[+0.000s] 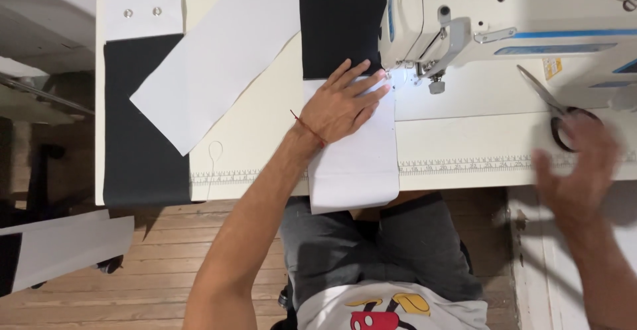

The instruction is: Cutting and aligning leather strips at a sewing station

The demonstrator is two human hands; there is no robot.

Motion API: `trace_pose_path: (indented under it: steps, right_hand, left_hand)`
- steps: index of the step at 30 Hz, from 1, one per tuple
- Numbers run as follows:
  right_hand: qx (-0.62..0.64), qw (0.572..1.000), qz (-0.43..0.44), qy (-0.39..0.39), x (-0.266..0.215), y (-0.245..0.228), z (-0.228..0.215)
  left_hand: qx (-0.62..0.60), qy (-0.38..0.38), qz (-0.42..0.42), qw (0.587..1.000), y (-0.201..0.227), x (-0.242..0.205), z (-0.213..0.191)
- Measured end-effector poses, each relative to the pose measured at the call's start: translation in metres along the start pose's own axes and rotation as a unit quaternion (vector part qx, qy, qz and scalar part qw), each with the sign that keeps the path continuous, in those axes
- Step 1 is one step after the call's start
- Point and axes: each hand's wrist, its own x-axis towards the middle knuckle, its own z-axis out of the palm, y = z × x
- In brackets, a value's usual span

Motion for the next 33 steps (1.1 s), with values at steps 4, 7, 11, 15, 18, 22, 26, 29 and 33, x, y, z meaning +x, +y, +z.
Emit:
trace_pose_path:
  steps: [4,7,11,15,18,22,26,29,33]
  right_hand:
    - [0.081,0.951,0.172,-0.245,-0.032,-0.090,0.013]
    - [0.198,0.817,0.261,-0.474,0.026,-0.178,0.024]
    - [0.265,0.747,0.437,-0.426,0.039,-0.222,0.039]
    - [0.395,0.682,0.557,-0.262,-0.022,-0.244,0.087]
    - [0.441,0.670,0.567,-0.188,-0.020,-0.265,0.086]
    - [0.426,0.645,0.599,-0.210,-0.060,-0.254,0.100]
    - [0.456,0.604,0.617,-0.217,-0.049,-0.258,0.083]
    - [0.469,0.584,0.621,-0.231,-0.041,-0.258,0.073]
    - [0.504,0.538,0.629,-0.248,-0.040,-0.260,0.071]
  left_hand:
    - [0.000,-0.024,0.000,1.000,0.000,-0.001,0.008]
    - [0.041,0.018,-0.049,0.998,-0.003,-0.003,0.026]
    - [0.040,0.026,-0.038,0.998,-0.008,-0.003,0.030]
    - [0.035,0.040,-0.031,0.998,-0.009,-0.005,0.030]
    - [0.042,0.045,-0.037,0.997,-0.009,-0.002,0.030]
    - [0.039,0.042,-0.043,0.997,-0.009,0.000,0.028]
    - [0.003,-0.006,-0.018,1.000,-0.006,0.002,0.005]
    - [-0.028,-0.048,0.004,0.998,-0.001,0.005,-0.010]
    - [-0.029,-0.034,0.021,0.999,-0.004,0.004,-0.009]
